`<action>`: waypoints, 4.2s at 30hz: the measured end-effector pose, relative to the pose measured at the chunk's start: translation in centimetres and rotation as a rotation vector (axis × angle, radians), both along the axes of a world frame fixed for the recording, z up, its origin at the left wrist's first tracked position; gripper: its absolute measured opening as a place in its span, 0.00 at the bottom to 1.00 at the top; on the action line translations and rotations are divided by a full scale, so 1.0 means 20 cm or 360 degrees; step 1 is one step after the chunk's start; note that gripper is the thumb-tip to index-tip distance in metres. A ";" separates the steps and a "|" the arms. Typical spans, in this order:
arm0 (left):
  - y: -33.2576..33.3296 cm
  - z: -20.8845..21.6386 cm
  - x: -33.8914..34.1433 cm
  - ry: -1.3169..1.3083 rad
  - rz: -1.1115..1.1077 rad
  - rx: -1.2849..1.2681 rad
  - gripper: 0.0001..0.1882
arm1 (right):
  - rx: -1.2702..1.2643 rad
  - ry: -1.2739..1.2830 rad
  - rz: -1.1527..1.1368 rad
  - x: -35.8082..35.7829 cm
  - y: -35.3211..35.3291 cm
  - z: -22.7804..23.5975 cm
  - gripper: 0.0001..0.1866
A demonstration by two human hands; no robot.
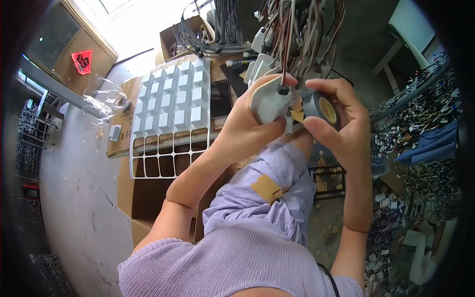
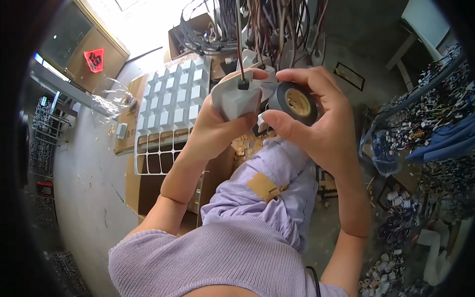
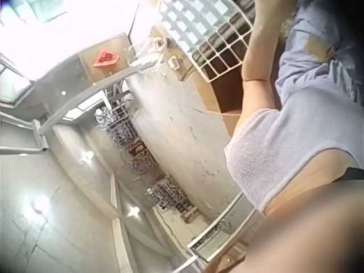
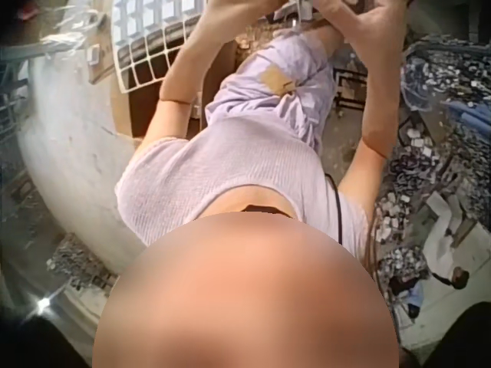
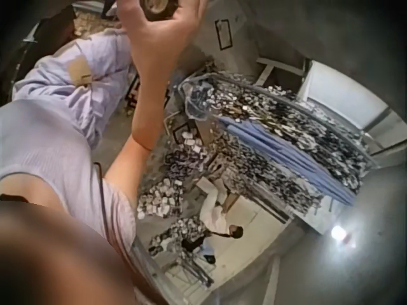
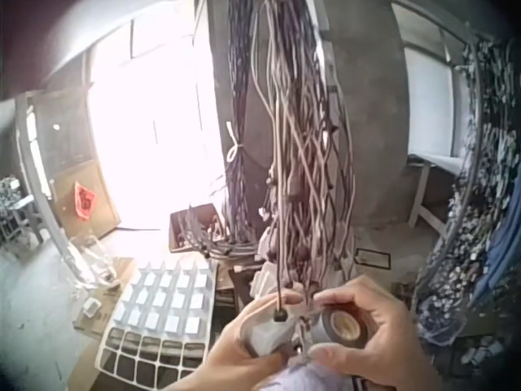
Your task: Wrapping electrical tape around the junction where wires enter plastic connectors to secure them.
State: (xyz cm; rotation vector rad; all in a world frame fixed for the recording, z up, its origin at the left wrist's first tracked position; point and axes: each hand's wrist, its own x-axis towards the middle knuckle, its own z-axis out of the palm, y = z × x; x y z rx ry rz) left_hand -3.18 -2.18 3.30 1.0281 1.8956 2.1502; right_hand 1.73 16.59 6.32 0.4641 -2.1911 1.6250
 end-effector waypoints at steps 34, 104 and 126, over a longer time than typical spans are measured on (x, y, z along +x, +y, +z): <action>0.18 -0.02 -0.03 0.0717 0.0783 -0.0422 0.21 | 0.0557 -0.0335 0.0446 -0.02 0.06 0.33 0.48; 0.44 -0.13 0.05 -0.1770 -0.3154 0.0956 0.24 | 0.0467 0.0170 0.1924 -0.40 0.27 0.23 0.40; 0.26 0.11 0.05 -0.0988 -0.1048 -0.0033 0.14 | 0.0533 -0.0183 0.1005 -0.27 0.37 0.25 0.53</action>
